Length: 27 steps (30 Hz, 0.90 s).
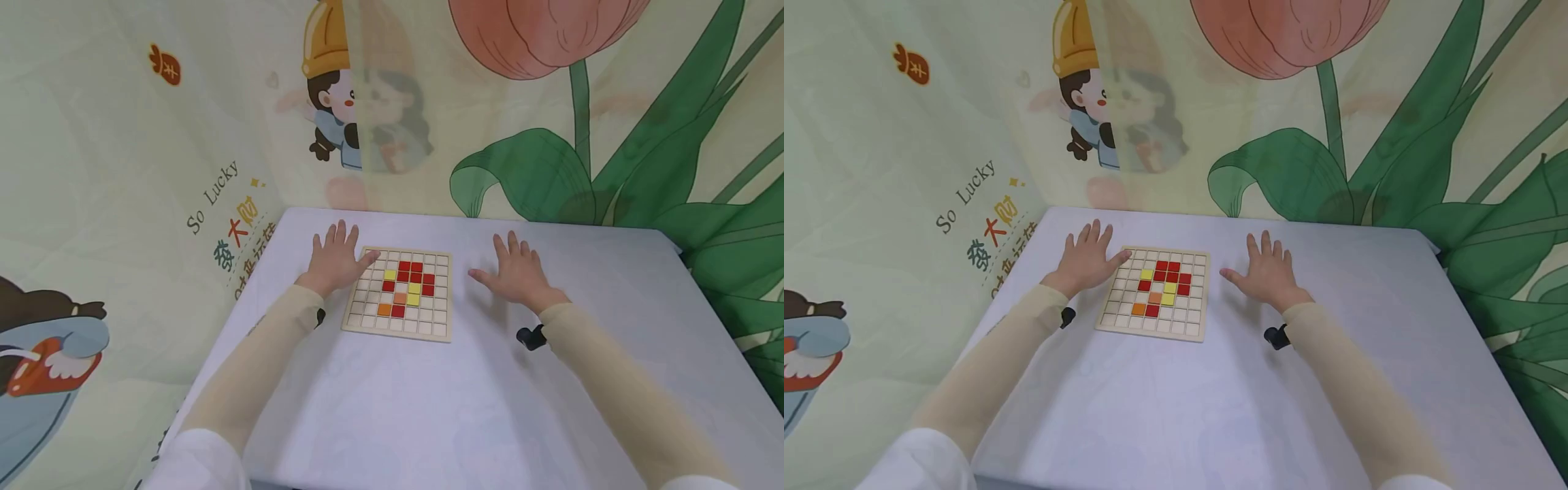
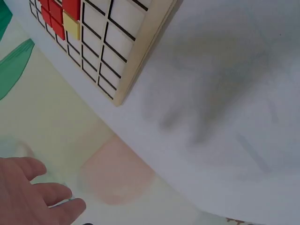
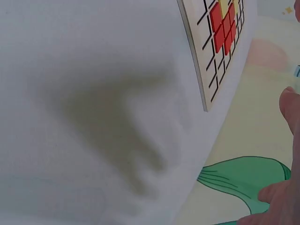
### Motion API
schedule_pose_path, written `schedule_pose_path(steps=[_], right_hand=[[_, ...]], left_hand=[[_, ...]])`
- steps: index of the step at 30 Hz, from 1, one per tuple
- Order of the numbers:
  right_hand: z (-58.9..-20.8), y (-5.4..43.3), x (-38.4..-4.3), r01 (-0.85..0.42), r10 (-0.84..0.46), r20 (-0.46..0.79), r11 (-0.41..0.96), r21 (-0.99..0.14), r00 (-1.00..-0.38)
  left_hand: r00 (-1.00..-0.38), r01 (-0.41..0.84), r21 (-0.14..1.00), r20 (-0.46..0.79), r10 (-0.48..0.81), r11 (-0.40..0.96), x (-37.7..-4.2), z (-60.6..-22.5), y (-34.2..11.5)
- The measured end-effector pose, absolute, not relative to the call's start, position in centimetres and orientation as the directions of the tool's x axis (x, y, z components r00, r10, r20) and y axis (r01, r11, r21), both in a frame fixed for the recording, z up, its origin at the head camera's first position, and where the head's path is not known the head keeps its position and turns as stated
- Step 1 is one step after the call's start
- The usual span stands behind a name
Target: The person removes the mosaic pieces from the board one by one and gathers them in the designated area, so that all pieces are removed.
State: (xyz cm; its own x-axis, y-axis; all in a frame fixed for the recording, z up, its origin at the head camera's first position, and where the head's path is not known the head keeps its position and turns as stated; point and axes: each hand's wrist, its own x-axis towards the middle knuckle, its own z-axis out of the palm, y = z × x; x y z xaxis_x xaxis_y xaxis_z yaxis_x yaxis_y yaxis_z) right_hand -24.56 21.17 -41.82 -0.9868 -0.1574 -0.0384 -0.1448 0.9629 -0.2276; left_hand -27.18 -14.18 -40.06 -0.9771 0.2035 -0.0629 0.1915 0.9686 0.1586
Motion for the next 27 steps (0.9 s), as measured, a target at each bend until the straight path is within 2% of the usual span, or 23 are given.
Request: schedule_pose_path(steps=[12,17,27], right_hand=[[-44.7,19.6,-23.8,-0.117,-0.153,-0.088,0.937,-0.328,-0.984],[-45.8,19.0,-23.3,-0.135,-0.175,-0.082,0.924,-0.359,-0.981],[-47.9,17.0,-22.3,-0.141,-0.192,-0.069,0.882,-0.450,-0.979]], left_hand=[[-0.970,0.162,0.240,-0.142,0.200,0.957,-26.6,-42.6,-14.6],[-0.957,0.156,0.230,-0.207,0.205,0.961,-26.3,-43.6,-14.6],[-0.951,0.187,0.334,-0.174,0.256,0.924,-26.1,-45.4,-14.9]])
